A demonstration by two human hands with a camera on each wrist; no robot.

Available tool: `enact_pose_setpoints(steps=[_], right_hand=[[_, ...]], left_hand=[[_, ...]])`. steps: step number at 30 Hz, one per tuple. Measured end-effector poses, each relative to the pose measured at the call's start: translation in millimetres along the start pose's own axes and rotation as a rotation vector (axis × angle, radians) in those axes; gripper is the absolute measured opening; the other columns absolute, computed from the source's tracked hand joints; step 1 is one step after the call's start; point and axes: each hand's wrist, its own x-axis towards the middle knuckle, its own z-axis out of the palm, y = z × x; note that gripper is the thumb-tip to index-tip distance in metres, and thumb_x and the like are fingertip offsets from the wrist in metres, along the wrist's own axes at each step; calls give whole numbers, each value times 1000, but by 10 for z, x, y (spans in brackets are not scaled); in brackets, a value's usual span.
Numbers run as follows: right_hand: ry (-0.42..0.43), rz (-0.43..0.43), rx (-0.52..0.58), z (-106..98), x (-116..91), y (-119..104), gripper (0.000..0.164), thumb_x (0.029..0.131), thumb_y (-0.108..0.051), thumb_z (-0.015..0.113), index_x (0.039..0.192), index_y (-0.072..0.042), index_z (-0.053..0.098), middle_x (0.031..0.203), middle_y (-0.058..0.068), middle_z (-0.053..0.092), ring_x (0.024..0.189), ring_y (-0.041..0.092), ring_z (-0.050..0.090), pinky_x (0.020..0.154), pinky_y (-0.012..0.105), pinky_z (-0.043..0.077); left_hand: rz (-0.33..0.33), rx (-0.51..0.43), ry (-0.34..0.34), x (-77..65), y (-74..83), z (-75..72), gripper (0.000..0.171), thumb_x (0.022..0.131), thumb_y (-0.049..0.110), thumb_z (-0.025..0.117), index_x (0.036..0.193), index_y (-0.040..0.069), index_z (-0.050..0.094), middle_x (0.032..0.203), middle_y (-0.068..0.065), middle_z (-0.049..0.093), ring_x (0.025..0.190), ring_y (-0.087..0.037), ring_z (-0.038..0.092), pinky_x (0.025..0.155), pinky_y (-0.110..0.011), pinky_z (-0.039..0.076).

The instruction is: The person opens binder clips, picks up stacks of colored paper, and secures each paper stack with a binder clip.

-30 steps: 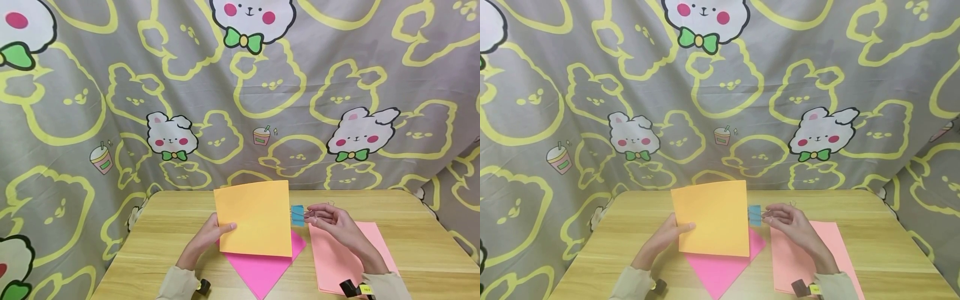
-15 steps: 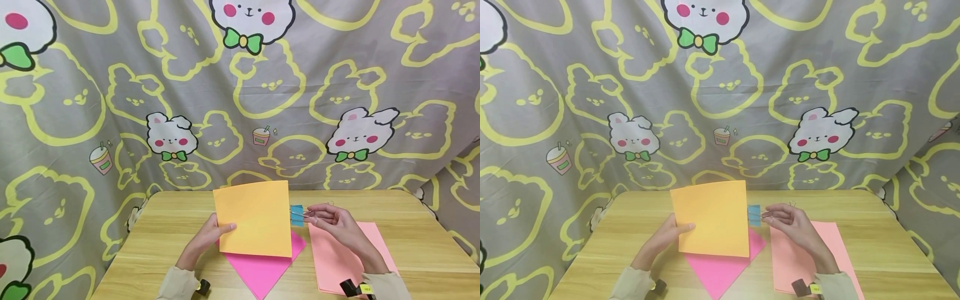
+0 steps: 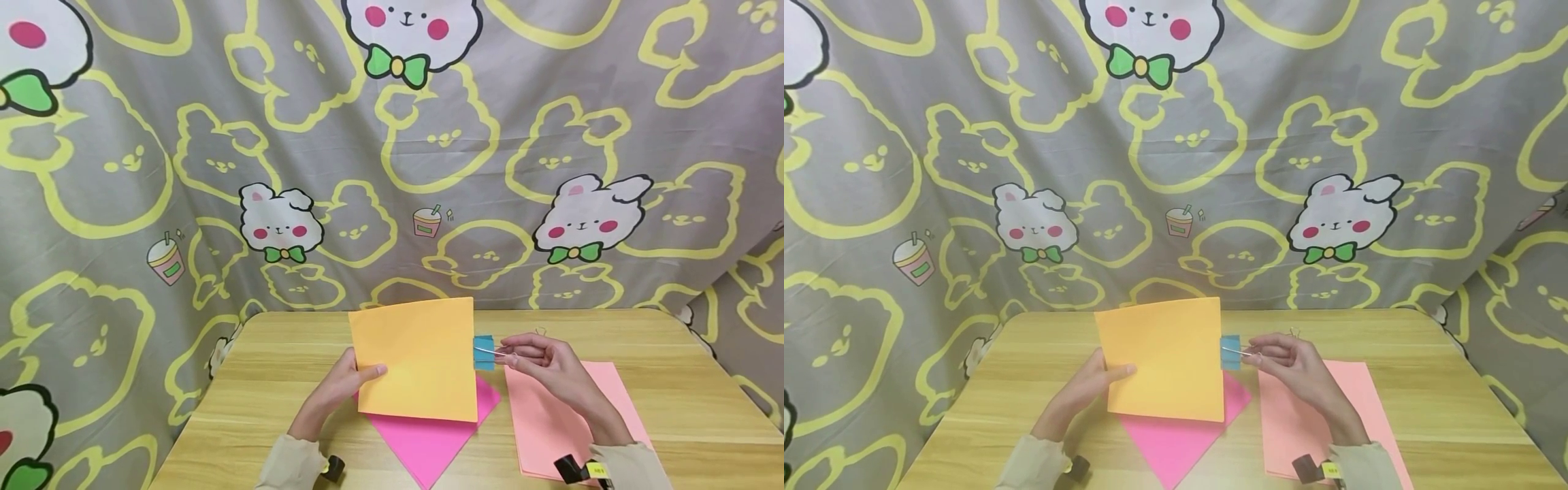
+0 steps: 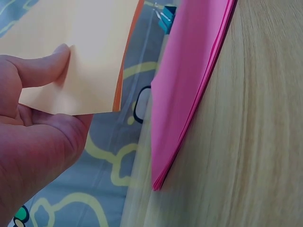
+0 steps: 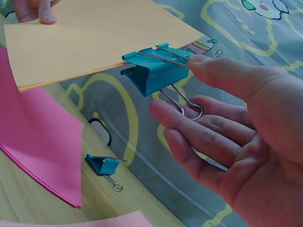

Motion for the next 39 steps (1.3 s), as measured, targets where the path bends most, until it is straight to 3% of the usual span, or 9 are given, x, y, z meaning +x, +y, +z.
enact_pose_setpoints(steps=[10,18,28,39], right_hand=[[-10,18,12,38,33,-8,39,99,-3,66,132,16,54,122,24,70,107,22,72,88,31,56],[-51,-23,7,77,41,-22,38,101,0,62,133,19,52,123,30,67,109,25,71,89,31,56],[-79,-42,38,133,48,-28,37,101,0,61,134,14,53,127,23,68,111,25,70,91,38,55],[-96,-49,71,155,49,-1,39,102,2,58,137,18,48,129,24,66,113,25,70,92,34,55]], left_hand=[[1,12,3,11,7,15,29,101,6,62,125,-10,55,105,-17,71,89,-22,71,76,-33,59],[-7,-11,-5,15,25,39,29,101,5,63,125,-9,55,106,-16,71,90,-23,72,77,-34,59],[4,-2,-17,13,33,63,30,101,5,63,126,-9,56,109,-17,71,94,-21,71,80,-32,58],[19,-9,-40,10,8,62,30,101,4,63,127,-9,55,111,-16,71,97,-23,71,83,-33,57]])
